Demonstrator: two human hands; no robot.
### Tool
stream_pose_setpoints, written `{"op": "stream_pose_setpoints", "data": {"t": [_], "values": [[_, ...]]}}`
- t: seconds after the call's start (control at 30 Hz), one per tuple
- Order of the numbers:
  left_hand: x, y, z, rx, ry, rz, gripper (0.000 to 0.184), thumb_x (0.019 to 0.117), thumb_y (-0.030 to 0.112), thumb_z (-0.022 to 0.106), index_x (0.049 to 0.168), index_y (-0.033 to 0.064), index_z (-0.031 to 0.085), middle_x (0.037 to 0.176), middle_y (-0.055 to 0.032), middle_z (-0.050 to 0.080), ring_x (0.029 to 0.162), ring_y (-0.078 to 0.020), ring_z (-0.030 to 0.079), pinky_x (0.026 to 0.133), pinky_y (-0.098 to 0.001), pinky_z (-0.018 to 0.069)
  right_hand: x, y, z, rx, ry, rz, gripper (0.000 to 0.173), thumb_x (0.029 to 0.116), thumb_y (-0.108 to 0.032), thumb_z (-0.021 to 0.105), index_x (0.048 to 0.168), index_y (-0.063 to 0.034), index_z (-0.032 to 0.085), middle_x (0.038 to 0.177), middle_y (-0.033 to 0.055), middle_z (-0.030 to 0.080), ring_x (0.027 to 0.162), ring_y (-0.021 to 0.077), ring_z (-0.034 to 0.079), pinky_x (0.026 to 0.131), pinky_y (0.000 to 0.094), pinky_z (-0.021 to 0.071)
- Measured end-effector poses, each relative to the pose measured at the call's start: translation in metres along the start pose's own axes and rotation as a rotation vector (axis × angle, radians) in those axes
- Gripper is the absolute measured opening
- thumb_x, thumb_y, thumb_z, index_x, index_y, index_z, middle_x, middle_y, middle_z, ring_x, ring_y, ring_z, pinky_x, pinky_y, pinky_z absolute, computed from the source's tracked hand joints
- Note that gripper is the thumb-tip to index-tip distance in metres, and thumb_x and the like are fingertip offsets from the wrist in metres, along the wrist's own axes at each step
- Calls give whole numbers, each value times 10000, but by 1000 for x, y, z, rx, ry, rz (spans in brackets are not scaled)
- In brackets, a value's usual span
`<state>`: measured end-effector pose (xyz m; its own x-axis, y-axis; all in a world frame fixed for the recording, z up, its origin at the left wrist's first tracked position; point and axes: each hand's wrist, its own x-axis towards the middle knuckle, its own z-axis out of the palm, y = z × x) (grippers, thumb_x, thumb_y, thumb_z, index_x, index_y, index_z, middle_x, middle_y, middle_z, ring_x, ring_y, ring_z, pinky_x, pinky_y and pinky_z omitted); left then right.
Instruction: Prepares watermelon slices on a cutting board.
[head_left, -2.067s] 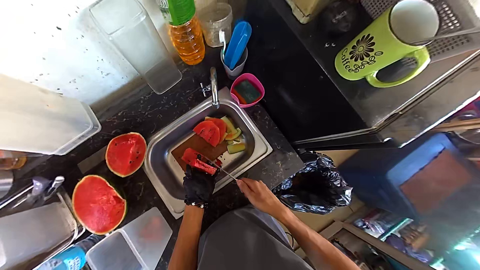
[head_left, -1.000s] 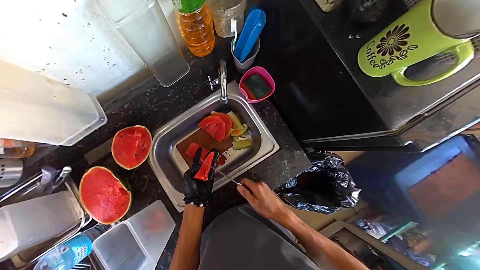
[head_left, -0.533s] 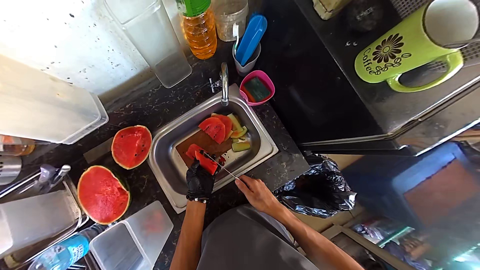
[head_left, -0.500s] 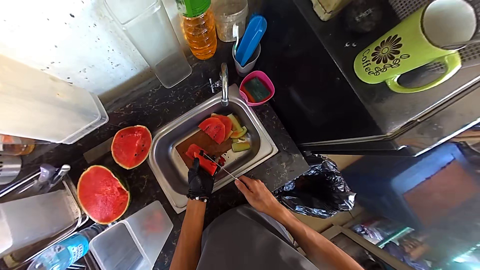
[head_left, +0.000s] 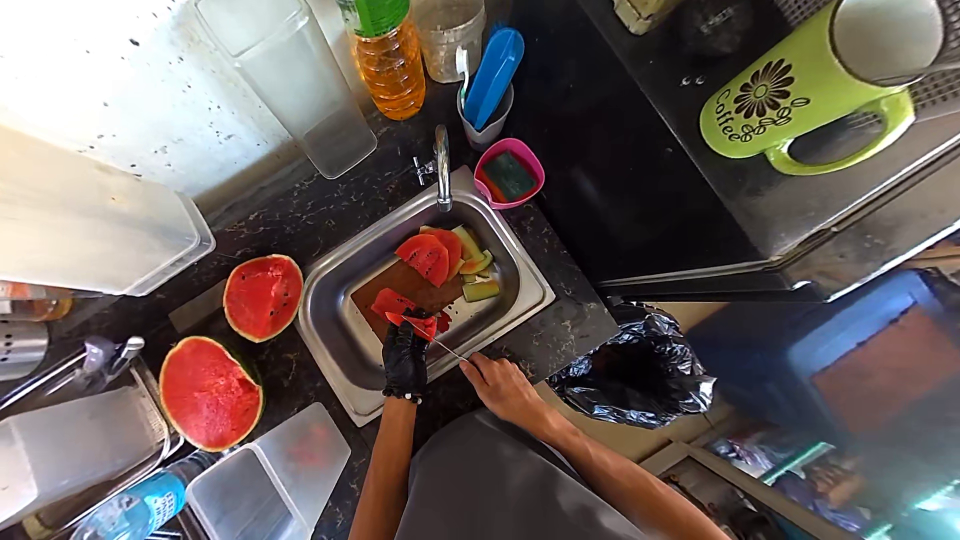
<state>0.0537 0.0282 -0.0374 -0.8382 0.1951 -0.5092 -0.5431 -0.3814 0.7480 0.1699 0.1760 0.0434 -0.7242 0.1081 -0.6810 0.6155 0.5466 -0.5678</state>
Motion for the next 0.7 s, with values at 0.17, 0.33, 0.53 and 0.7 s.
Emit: {"op": "stream_pose_setpoints", "data": {"t": [0.17,0.33,0.53,0.7], "values": [[1,4,4,110,79,-67,296,1087,137,457,1321,-32,521,1072,-189,713,927,-242,720,803,-383,610,-3,-5,1,-142,26,56,589,1095,-529,242,1146,-85,625,878,159,689,900,368,707,756,550,545],[-8,13,14,193,28,-91,308,1102,131,398,1346,-22,506,1107,-152,704,953,-212,712,836,-370,606,6,8,-10,46,21,102,563,1105,-487,280,1099,-50,636,879,165,660,891,355,677,790,553,523],[-1,19,-2,-99,-172,-201,380,1122,167,221,1387,-10,428,1231,-232,605,1116,-341,642,939,-546,554,-5,27,-27,28,41,-3,608,1075,-576,287,982,-93,643,753,100,604,753,298,639,683,530,494],[-38,80,69,21,78,-252,369,1112,74,192,1320,-24,481,1059,-123,637,934,-186,657,856,-345,572,-24,20,-27,-48,0,-27,602,1082,-554,284,992,-81,646,768,129,623,781,328,657,687,544,496]]}}
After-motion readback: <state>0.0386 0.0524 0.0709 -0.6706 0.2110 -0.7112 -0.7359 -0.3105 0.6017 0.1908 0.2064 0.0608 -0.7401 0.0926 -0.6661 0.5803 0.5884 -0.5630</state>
